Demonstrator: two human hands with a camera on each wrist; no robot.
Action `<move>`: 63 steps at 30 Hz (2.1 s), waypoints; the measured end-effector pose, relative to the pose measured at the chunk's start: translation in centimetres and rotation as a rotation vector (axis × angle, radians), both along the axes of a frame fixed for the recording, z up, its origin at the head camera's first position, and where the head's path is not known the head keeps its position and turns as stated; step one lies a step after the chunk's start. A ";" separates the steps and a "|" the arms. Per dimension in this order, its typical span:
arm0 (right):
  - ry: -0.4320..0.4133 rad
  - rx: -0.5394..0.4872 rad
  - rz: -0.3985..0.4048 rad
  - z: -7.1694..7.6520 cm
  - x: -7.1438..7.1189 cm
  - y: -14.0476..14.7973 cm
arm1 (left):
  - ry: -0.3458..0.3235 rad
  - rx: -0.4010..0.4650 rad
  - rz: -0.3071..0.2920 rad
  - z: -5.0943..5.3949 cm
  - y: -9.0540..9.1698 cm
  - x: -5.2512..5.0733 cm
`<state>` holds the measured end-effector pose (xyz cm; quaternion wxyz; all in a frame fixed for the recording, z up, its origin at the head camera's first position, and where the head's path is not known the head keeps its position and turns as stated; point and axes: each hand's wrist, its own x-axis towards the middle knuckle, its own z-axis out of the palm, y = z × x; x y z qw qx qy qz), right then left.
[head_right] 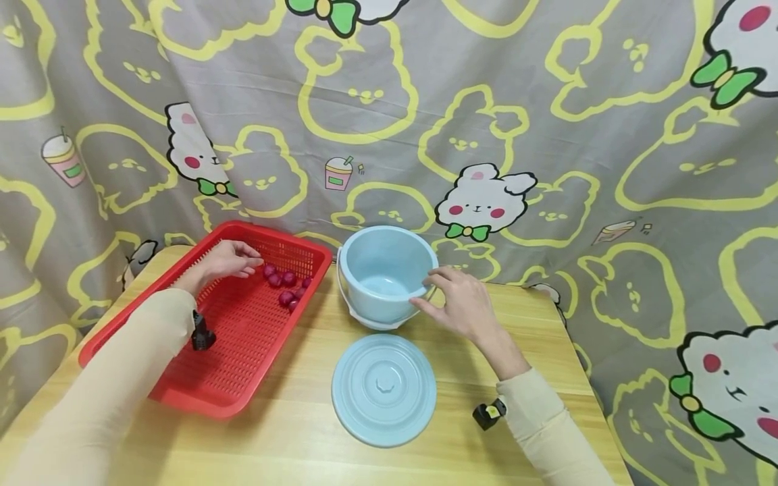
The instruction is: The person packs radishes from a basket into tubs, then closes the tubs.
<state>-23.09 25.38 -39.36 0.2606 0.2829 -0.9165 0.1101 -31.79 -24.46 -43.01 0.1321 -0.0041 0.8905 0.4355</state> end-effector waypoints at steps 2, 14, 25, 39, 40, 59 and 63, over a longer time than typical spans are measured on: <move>-0.001 -0.001 -0.003 0.0 0.0 0.0 | -0.011 0.002 0.011 -0.2 0.1 -0.2; 0.001 -0.003 -0.008 0.0 0.1 0.0 | -0.041 0.014 0.010 -1.0 0.0 -0.7; -0.015 0.008 -0.018 0.0 0.2 0.0 | -0.042 -0.018 0.020 -2.2 0.4 -1.4; -0.023 0.004 -0.025 0.1 0.3 -0.1 | -0.056 -0.015 0.005 -2.7 0.9 -1.5; -0.024 0.005 -0.026 0.1 0.3 -0.1 | -0.058 -0.017 0.008 -2.6 1.0 -1.5; -0.020 -0.007 -0.033 -0.1 0.2 -0.1 | -0.033 -0.075 0.007 -2.9 1.6 -1.5; -0.020 -0.005 -0.033 -0.1 0.2 -0.1 | -0.030 -0.072 0.009 -2.9 1.5 -1.5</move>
